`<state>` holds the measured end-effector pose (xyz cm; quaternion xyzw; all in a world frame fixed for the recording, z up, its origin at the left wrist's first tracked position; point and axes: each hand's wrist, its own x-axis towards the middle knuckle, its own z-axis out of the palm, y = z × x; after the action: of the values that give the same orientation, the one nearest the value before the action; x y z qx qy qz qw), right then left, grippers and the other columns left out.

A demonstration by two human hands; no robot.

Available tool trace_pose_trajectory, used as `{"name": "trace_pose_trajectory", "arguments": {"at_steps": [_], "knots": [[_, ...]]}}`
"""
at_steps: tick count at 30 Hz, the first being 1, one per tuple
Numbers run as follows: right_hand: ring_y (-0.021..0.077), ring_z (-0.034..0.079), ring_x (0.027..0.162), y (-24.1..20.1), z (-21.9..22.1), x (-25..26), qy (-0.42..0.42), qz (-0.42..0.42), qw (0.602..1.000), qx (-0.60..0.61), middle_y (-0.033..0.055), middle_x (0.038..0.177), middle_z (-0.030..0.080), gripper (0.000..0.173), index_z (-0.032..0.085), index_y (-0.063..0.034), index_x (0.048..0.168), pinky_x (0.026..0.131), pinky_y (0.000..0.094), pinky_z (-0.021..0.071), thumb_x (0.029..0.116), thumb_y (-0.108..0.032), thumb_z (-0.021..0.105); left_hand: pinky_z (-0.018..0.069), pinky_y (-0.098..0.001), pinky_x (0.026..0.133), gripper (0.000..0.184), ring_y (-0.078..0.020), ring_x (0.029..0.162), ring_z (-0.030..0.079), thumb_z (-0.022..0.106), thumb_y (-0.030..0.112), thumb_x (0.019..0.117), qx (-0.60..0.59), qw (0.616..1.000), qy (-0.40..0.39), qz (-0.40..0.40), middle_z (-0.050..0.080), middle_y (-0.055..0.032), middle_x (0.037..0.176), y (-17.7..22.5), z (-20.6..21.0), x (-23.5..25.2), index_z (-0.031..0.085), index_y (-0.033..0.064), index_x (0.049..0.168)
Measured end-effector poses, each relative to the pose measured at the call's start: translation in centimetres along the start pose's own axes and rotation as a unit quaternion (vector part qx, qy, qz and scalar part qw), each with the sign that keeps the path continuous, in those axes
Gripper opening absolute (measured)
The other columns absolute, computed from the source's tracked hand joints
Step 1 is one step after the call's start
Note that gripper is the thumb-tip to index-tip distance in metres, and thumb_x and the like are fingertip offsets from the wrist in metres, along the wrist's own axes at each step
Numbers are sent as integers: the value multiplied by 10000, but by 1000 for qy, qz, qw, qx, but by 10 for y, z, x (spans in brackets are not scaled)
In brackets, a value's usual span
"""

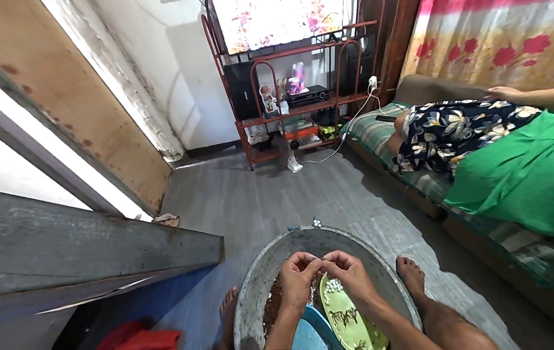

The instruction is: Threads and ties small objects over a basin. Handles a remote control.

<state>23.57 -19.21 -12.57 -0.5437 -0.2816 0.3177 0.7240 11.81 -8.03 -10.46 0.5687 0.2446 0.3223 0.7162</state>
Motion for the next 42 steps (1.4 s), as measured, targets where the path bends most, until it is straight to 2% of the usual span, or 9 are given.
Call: {"name": "trace_pose_trajectory", "arguments": {"at_steps": [3, 9, 18, 23, 25, 29, 32, 35, 42], "knots": [[186, 679, 704, -1, 1, 1, 4, -10, 1000, -4, 122, 830, 725, 180, 736, 11, 1022, 678, 327, 594, 905, -120, 777, 628, -376, 730, 193, -247, 767, 711, 815, 47, 850, 17, 999, -6, 31, 721, -176, 880, 1, 2, -2, 703, -52, 972], [189, 702, 716, 0, 8, 0, 18, -29, 998, -49, 99, 830, 740, 159, 746, -24, 1007, 687, 339, 609, 907, -145, 770, 630, -344, 645, 114, -214, 660, 709, 819, 8, 835, 86, 990, 80, 75, 732, -138, 786, 2, 7, -1, 733, -28, 901], [159, 691, 687, 2, 11, -5, 23, -51, 993, -107, 44, 799, 732, 132, 755, -73, 983, 655, 318, 602, 901, -176, 761, 633, -352, 591, 97, -215, 612, 701, 793, -7, 859, 115, 981, 154, 38, 724, -125, 775, 7, -4, 10, 715, -22, 914], [129, 683, 703, 0, -3, -4, -34, -46, 987, -149, 20, 820, 732, 115, 760, -99, 991, 661, 299, 590, 920, -189, 748, 641, -390, 784, 233, -238, 842, 734, 634, 93, 1010, 120, 992, -21, 5, 737, -143, 1008, 16, -20, 12, 693, -27, 1201], [125, 682, 698, 0, -4, -3, -24, -52, 986, -157, 15, 819, 734, 113, 760, -100, 995, 656, 296, 591, 928, -190, 746, 637, -368, 766, 227, -204, 817, 734, 656, 93, 990, 157, 985, -75, -9, 753, -115, 987, 15, -17, 8, 719, -6, 1185], [73, 699, 745, 0, -5, -3, -33, -66, 971, -225, -41, 858, 746, 98, 766, -149, 999, 701, 274, 608, 939, -218, 731, 632, -359, 686, 170, -206, 730, 713, 715, 68, 931, 169, 983, -68, -30, 730, -110, 895, 7, -18, 8, 715, 5, 1088], [39, 709, 817, 0, -7, -2, -63, -81, 955, -278, -65, 927, 757, 89, 774, -170, 1011, 783, 263, 619, 945, -209, 728, 624, -362, 748, 123, -205, 796, 719, 753, 32, 870, 179, 980, -82, -3, 740, -100, 915, 4, -21, 10, 715, 17, 986], [29, 705, 820, 3, -8, -2, -61, -116, 942, -309, -61, 936, 753, 99, 775, -158, 1015, 790, 251, 618, 946, -212, 728, 632, -354, 741, 128, -189, 784, 723, 741, 19, 884, 201, 974, -103, 5, 745, -88, 920, 5, -21, 8, 729, 22, 1012], [24, 717, 872, 2, -8, 0, -41, -119, 946, -298, -58, 983, 766, 132, 782, -149, 1066, 838, 239, 618, 951, -183, 729, 632, -312, 706, 120, -111, 712, 718, 700, 162, 968, 311, 944, -106, 2, 760, -3, 869, 6, -23, 8, 781, 102, 1034]]}}
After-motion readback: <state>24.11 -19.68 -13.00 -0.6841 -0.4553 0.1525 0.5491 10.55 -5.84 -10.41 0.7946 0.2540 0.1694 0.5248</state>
